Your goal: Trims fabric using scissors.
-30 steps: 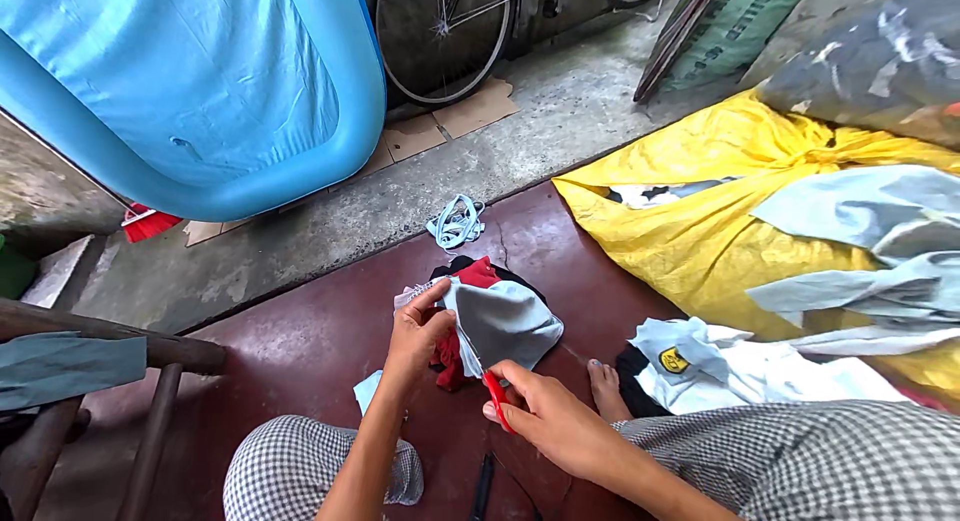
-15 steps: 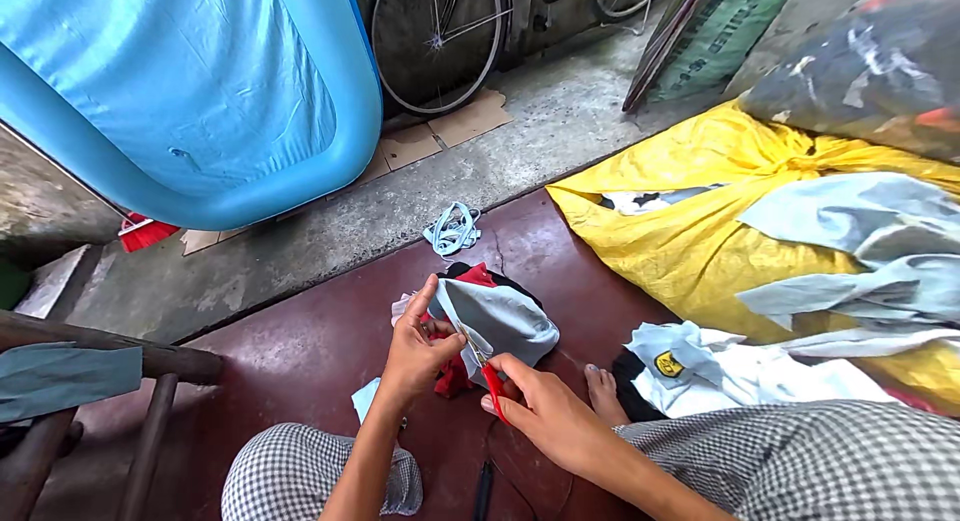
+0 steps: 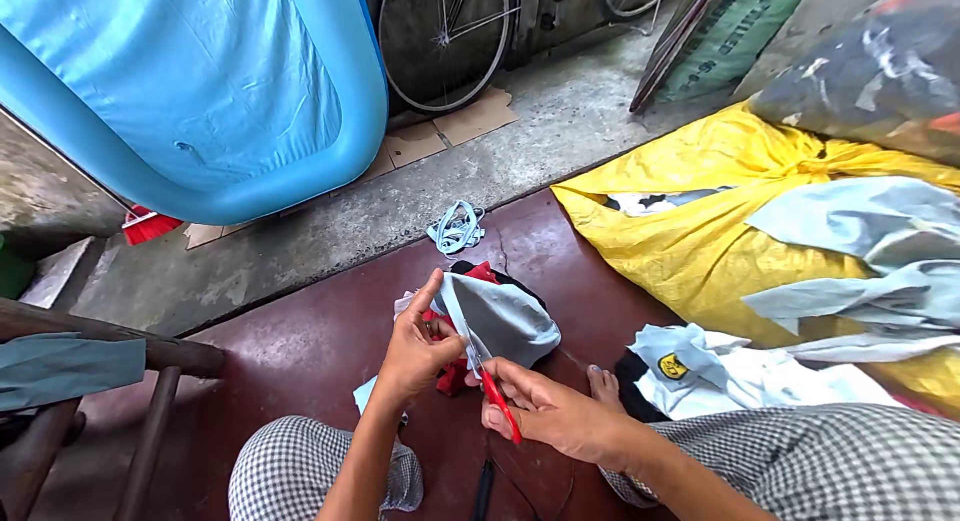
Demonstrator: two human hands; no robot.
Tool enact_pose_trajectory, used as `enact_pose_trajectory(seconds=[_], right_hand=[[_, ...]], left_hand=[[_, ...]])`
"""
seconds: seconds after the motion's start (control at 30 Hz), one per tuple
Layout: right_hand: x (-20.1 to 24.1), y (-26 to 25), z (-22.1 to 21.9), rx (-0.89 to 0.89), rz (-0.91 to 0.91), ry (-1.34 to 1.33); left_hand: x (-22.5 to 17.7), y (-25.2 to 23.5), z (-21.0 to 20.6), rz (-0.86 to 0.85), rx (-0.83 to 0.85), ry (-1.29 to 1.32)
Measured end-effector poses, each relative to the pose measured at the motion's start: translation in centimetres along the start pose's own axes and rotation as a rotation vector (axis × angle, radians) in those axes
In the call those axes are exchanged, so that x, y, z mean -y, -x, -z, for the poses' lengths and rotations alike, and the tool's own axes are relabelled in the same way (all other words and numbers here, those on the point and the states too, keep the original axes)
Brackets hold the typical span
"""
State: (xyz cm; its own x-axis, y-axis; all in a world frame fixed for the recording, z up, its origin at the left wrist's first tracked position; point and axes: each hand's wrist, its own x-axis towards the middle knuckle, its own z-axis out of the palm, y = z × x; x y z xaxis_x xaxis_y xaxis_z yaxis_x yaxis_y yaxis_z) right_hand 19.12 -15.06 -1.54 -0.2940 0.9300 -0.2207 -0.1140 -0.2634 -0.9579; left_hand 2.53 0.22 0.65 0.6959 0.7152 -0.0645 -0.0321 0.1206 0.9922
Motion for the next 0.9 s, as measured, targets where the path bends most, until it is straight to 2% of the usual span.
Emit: enact_pose_trajectory(seconds=[0.2,0.37,0.6,0.9], right_hand=[[0.4,-0.1,0.3,-0.014,0.034,0.059],[0.4,-0.1,0.3,-0.068,0.013,-0.003],[1.4,-0.1,0.7,0.010,0.068,0.137],[1.7,-0.3,0.7,-0.034,0.098,0.113]], left_hand=[[-0.6,0.4,0.2,-0.039,0.032,-0.035],[-1.3,0.6,0.4,-0.045,0.029,-0.047],[-2.2,0.9,0.8,-0.079,0.081,-0.046],[-2.5,0.9,1.1,-0.153,0.082,-0.045]])
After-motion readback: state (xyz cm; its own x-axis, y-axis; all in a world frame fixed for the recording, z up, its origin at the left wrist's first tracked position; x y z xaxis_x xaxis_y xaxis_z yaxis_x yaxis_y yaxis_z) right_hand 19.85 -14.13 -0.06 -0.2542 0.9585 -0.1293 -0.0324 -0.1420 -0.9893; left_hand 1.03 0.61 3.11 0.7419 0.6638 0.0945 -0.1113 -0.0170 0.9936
